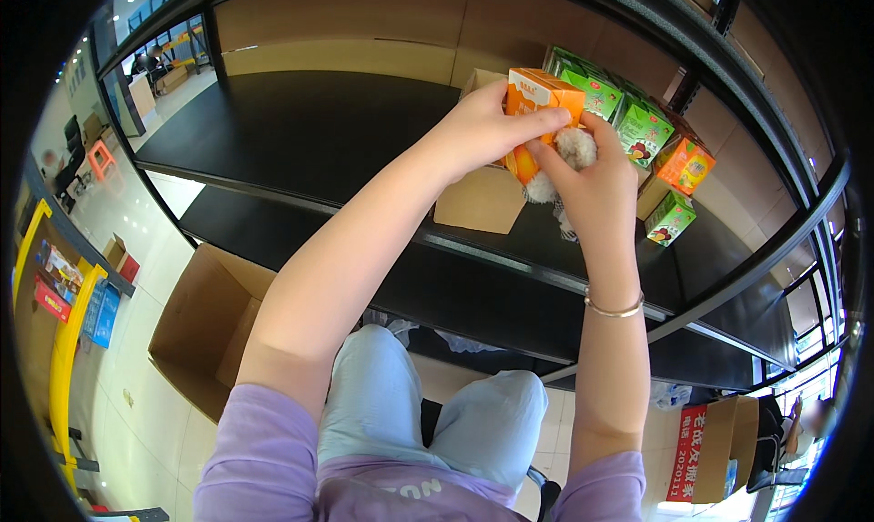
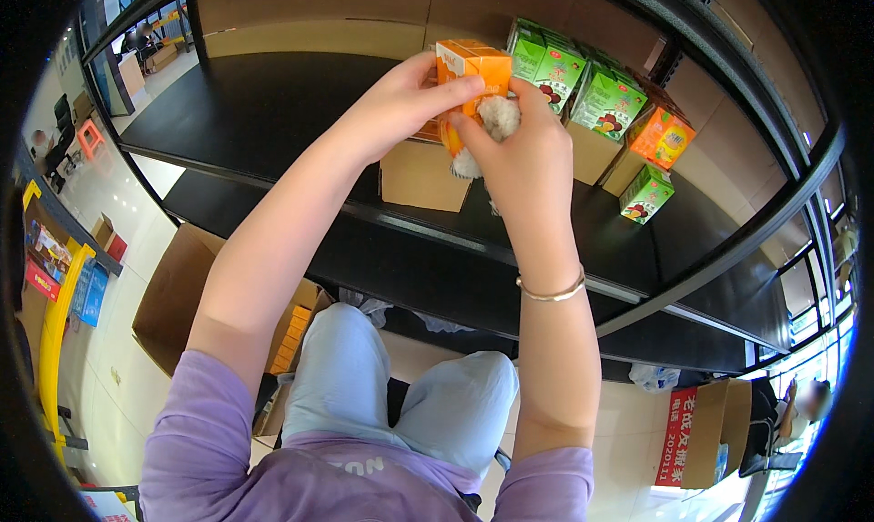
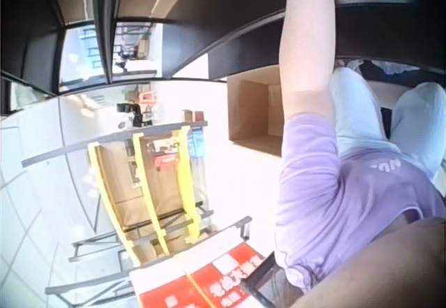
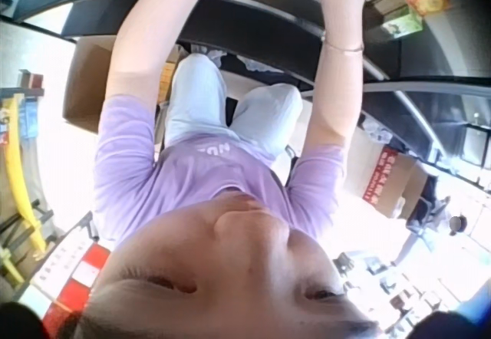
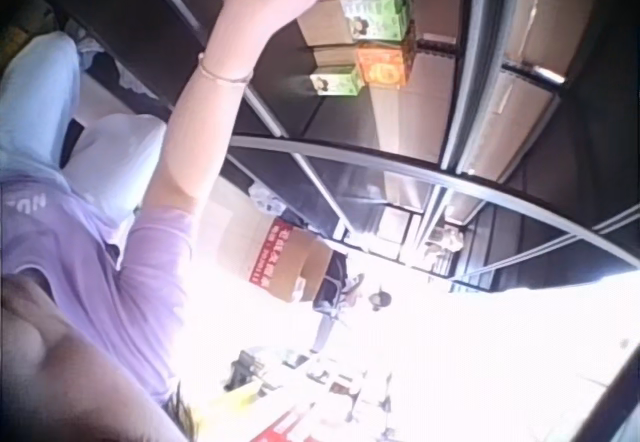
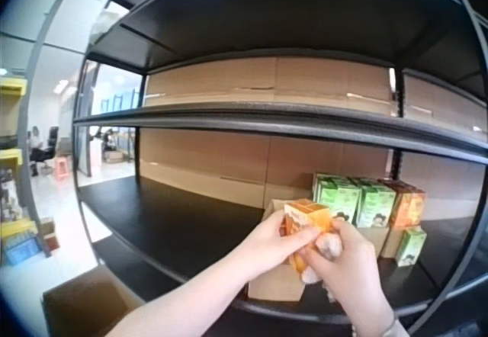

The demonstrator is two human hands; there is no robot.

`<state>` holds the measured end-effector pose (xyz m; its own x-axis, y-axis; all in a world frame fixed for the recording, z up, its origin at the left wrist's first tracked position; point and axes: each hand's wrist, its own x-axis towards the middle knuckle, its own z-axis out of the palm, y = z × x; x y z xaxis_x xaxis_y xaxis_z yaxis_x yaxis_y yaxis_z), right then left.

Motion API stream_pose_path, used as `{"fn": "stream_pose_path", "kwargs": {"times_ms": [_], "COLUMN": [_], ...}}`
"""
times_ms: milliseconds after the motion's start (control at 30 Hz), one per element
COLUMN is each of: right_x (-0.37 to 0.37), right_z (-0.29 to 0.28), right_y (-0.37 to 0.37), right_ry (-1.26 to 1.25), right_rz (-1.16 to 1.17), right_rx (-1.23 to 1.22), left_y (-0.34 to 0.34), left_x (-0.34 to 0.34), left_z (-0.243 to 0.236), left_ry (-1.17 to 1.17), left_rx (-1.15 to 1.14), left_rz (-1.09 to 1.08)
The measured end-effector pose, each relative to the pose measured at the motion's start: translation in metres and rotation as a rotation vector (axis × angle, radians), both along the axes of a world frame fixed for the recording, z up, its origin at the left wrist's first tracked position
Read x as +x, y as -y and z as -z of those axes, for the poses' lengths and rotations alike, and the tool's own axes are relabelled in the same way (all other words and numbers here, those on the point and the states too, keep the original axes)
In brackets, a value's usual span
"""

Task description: The person wipes small orange and green juice cartons with a cloth and places them into a cardboard box. They handle the cartons one at a time, wiping each surface before stacking them neatly inside the box.

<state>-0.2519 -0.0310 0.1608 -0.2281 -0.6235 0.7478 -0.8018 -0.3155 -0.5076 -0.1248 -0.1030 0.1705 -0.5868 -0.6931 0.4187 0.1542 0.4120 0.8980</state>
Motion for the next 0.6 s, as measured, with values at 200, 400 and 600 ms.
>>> {"fn": "stream_pose_path", "kwargs": {"times_ms": [200, 400, 600], "right_x": [-0.002, -0.017, -0.033], "right_z": [0.0, 0.005, 0.018], "right_y": [0.014, 0.015, 0.016], "right_ry": [-0.141, -0.024, -0.074], "right_rz": [0.11, -0.169, -0.225], "right_rx": [0.031, 0.191, 0.347], "left_y": [0.027, 0.051, 0.056], "left_x": [-0.017, -0.022, -0.028], "left_z": [0.009, 0.023, 0.027], "left_ry": [-0.107, -0.121, -0.219], "left_rx": [0.069, 0.254, 0.383], "left_rz": [0.023, -0.018, -0.003]}}
